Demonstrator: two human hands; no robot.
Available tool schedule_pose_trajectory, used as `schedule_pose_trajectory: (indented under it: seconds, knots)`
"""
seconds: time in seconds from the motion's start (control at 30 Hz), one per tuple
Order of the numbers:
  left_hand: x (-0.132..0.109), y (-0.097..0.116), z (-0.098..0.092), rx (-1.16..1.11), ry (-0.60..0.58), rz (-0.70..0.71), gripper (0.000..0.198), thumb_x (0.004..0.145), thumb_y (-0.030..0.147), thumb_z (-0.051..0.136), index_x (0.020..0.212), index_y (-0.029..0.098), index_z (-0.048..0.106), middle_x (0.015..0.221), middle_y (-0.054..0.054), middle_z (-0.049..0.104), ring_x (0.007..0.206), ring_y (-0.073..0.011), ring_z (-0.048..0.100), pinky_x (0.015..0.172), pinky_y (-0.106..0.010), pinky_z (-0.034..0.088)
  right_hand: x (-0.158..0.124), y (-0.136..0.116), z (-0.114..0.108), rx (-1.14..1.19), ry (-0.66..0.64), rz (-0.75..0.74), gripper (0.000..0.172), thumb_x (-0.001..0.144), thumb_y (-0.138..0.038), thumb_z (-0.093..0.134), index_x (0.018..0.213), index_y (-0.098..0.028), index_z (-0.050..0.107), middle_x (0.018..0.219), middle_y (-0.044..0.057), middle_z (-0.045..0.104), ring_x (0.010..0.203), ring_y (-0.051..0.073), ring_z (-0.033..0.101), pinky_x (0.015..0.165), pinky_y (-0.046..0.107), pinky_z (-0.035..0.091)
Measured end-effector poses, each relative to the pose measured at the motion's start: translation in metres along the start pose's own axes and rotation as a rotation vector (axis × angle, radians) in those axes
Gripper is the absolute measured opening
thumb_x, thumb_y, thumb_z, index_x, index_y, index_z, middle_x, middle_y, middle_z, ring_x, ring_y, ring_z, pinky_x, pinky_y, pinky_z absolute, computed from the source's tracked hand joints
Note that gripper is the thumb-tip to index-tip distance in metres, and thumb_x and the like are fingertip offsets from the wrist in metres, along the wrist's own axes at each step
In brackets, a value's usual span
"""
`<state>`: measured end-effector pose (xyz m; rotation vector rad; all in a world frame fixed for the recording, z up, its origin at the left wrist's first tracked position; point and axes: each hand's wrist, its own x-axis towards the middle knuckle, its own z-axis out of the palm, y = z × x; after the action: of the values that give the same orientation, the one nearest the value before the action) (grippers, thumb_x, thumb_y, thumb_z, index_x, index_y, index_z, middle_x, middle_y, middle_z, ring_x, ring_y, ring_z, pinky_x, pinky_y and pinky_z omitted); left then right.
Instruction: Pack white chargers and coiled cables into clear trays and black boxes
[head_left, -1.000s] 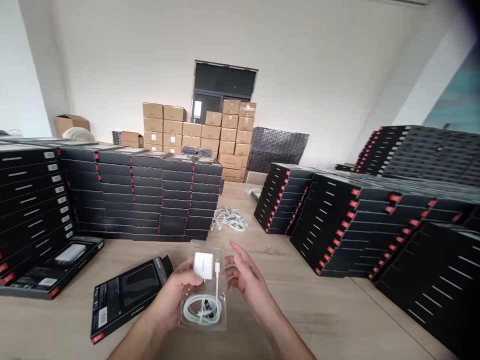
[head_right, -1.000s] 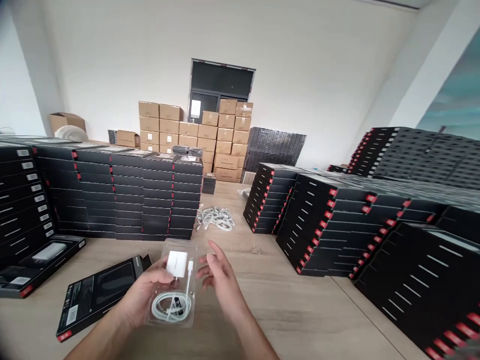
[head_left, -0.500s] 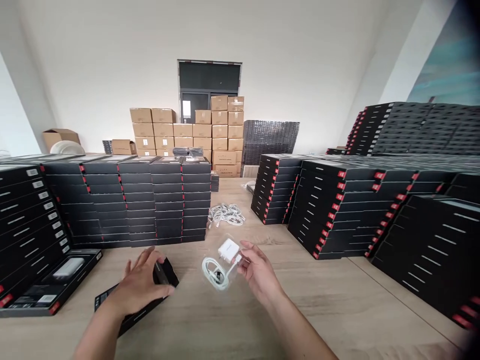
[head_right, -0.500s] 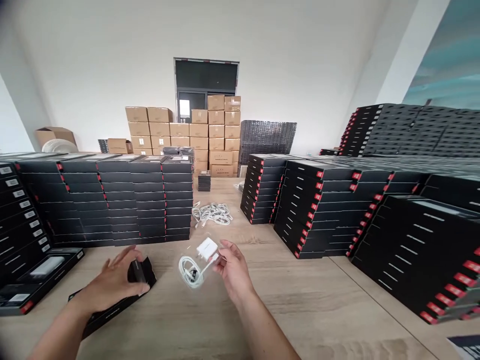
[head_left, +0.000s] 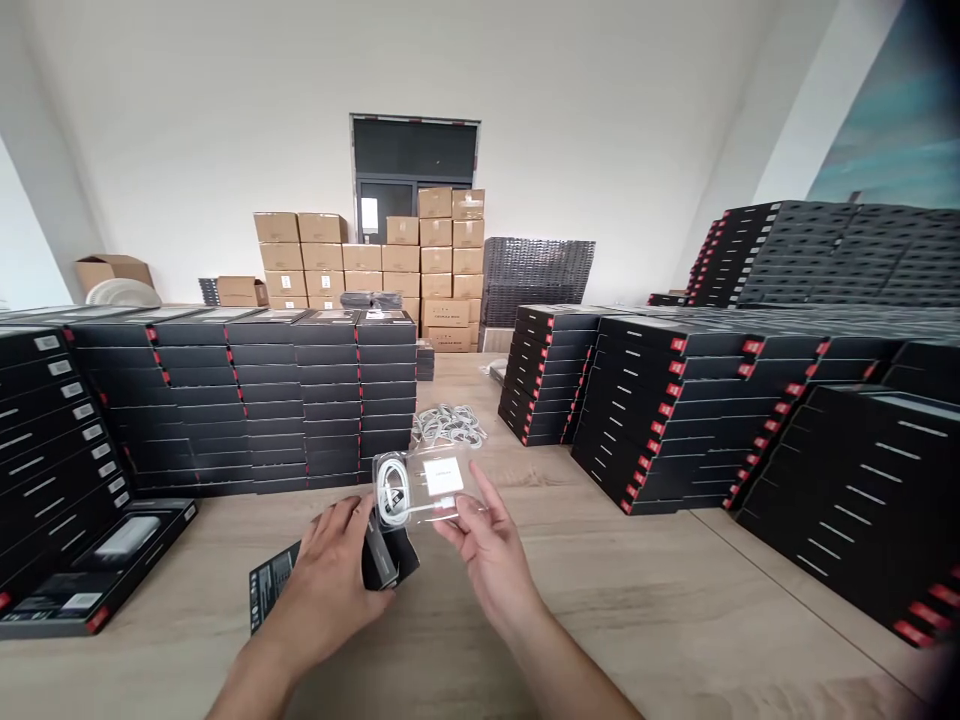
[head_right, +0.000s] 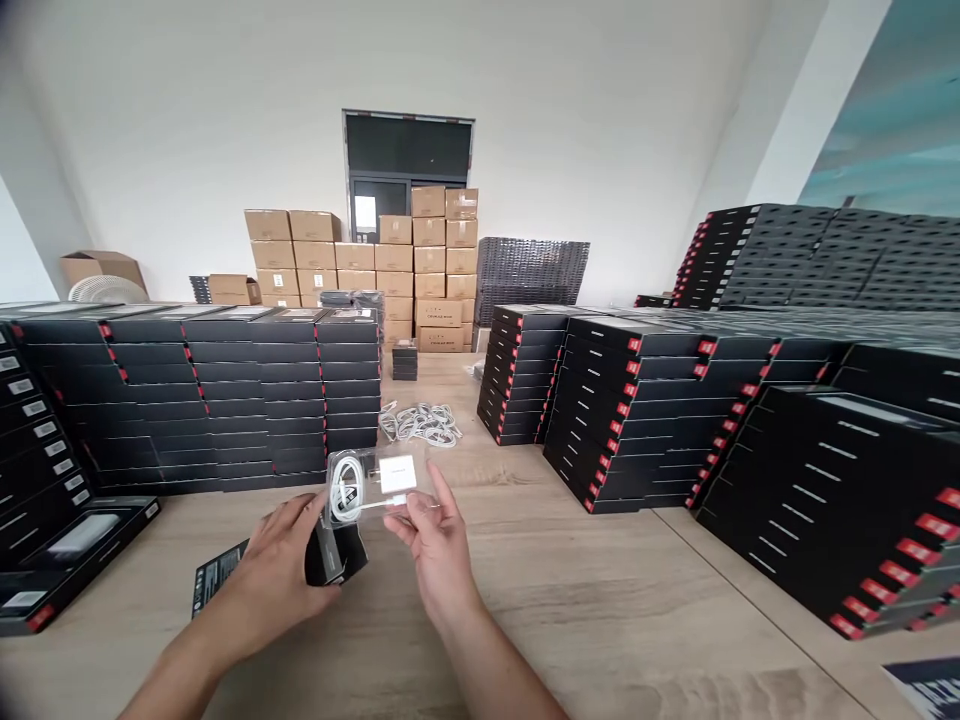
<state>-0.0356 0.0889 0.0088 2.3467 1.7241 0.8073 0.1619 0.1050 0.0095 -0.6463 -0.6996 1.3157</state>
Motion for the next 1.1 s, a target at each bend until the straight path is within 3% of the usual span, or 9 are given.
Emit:
schedule_pose_trajectory:
  seconds: [0.1, 0.2, 0.37, 0.57, 0.67, 0.8, 0.9, 1.0, 1.1]
  knots:
    - [0.003, -0.004, 0.000, 0.058, 0.137, 0.008, 0.087, 0.067, 0.029, 0.066, 0.145, 0.023, 0.029, 0.134, -0.011, 0.049, 0.124, -0.0315, 0.044, 0.106, -0.047, 0.030, 0.001, 0.002, -0.003, -0.091, 0.017, -0.022, 0.069, 0.072, -0.031, 0.079, 0.135, -0.030, 0.049, 0.079, -0.007, 0.063, 0.072, 0.013, 0.067, 0.076, 0.032, 0.059]
    - [0.005, -0.009, -0.003, 0.067, 0.182, 0.047, 0.090, 0.067, 0.028, 0.067, 0.147, 0.023, 0.026, 0.134, -0.010, 0.049, 0.123, -0.0321, 0.044, 0.107, -0.049, 0.029, 0.001, 0.001, -0.003, -0.192, 0.003, -0.017, 0.071, 0.073, -0.034, 0.077, 0.137, -0.028, 0.048, 0.080, -0.005, 0.063, 0.070, 0.014, 0.067, 0.071, 0.032, 0.059]
    - [0.004, -0.008, -0.005, -0.018, 0.084, 0.126, 0.094, 0.063, 0.027, 0.071, 0.146, 0.027, 0.028, 0.136, -0.009, 0.049, 0.125, -0.0327, 0.043, 0.113, -0.051, 0.019, -0.001, -0.015, -0.001, -0.346, -0.085, 0.079, 0.069, 0.073, -0.031, 0.076, 0.136, -0.024, 0.051, 0.072, -0.003, 0.063, 0.064, 0.017, 0.067, 0.057, 0.030, 0.057]
    - [0.000, 0.004, -0.015, -0.279, 0.014, 0.093, 0.092, 0.066, 0.023, 0.069, 0.146, 0.031, 0.025, 0.144, -0.006, 0.042, 0.133, -0.0300, 0.036, 0.111, -0.044, 0.029, 0.007, -0.032, -0.010, -0.145, -0.285, 0.278, 0.044, 0.081, -0.046, 0.061, 0.115, -0.019, 0.065, 0.077, 0.005, 0.071, 0.072, 0.019, 0.068, 0.051, 0.024, 0.052]
    - [-0.002, 0.012, -0.021, -0.345, -0.045, 0.108, 0.092, 0.066, 0.020, 0.069, 0.146, 0.033, 0.025, 0.146, -0.005, 0.038, 0.135, -0.0299, 0.033, 0.112, -0.044, 0.028, 0.005, -0.028, -0.015, -0.276, -0.321, 0.300, 0.027, 0.076, -0.035, 0.072, 0.098, -0.019, 0.069, 0.069, 0.000, 0.067, 0.057, 0.011, 0.061, 0.041, 0.015, 0.043]
    - [-0.004, 0.022, -0.019, -0.400, -0.108, 0.139, 0.095, 0.062, 0.017, 0.070, 0.145, 0.033, 0.028, 0.144, -0.008, 0.040, 0.133, -0.0337, 0.035, 0.111, -0.048, 0.029, -0.005, -0.026, -0.014, -0.415, -0.490, 0.380, 0.033, 0.068, -0.026, 0.079, 0.099, -0.019, 0.067, 0.078, 0.001, 0.069, 0.062, 0.014, 0.064, 0.046, 0.018, 0.047]
    - [-0.005, 0.033, -0.008, -0.488, 0.017, 0.121, 0.096, 0.063, 0.016, 0.071, 0.146, 0.032, 0.026, 0.146, -0.009, 0.036, 0.136, -0.0341, 0.032, 0.112, -0.051, 0.027, -0.007, -0.033, -0.008, -0.434, -0.451, 0.277, 0.035, 0.069, -0.029, 0.079, 0.101, -0.020, 0.068, 0.083, 0.002, 0.069, 0.066, 0.016, 0.063, 0.052, 0.024, 0.052]
    - [-0.008, 0.047, 0.008, -0.657, 0.156, 0.066, 0.105, 0.063, 0.018, 0.075, 0.148, 0.031, 0.015, 0.152, -0.010, 0.027, 0.141, -0.0332, 0.025, 0.116, -0.052, 0.022, -0.002, -0.041, -0.004, -0.432, -0.301, 0.040, 0.034, 0.075, -0.041, 0.073, 0.103, -0.023, 0.068, 0.078, 0.001, 0.067, 0.060, 0.014, 0.057, 0.051, 0.025, 0.050]
    - [-0.011, 0.057, 0.023, -0.864, 0.120, 0.051, 0.108, 0.069, 0.019, 0.073, 0.149, 0.031, 0.002, 0.157, -0.009, 0.020, 0.144, -0.0297, 0.022, 0.117, -0.048, 0.022, 0.006, -0.044, -0.007, -0.432, -0.146, -0.164, 0.029, 0.076, -0.046, 0.072, 0.093, -0.023, 0.071, 0.081, 0.001, 0.066, 0.063, 0.014, 0.054, 0.053, 0.023, 0.046]
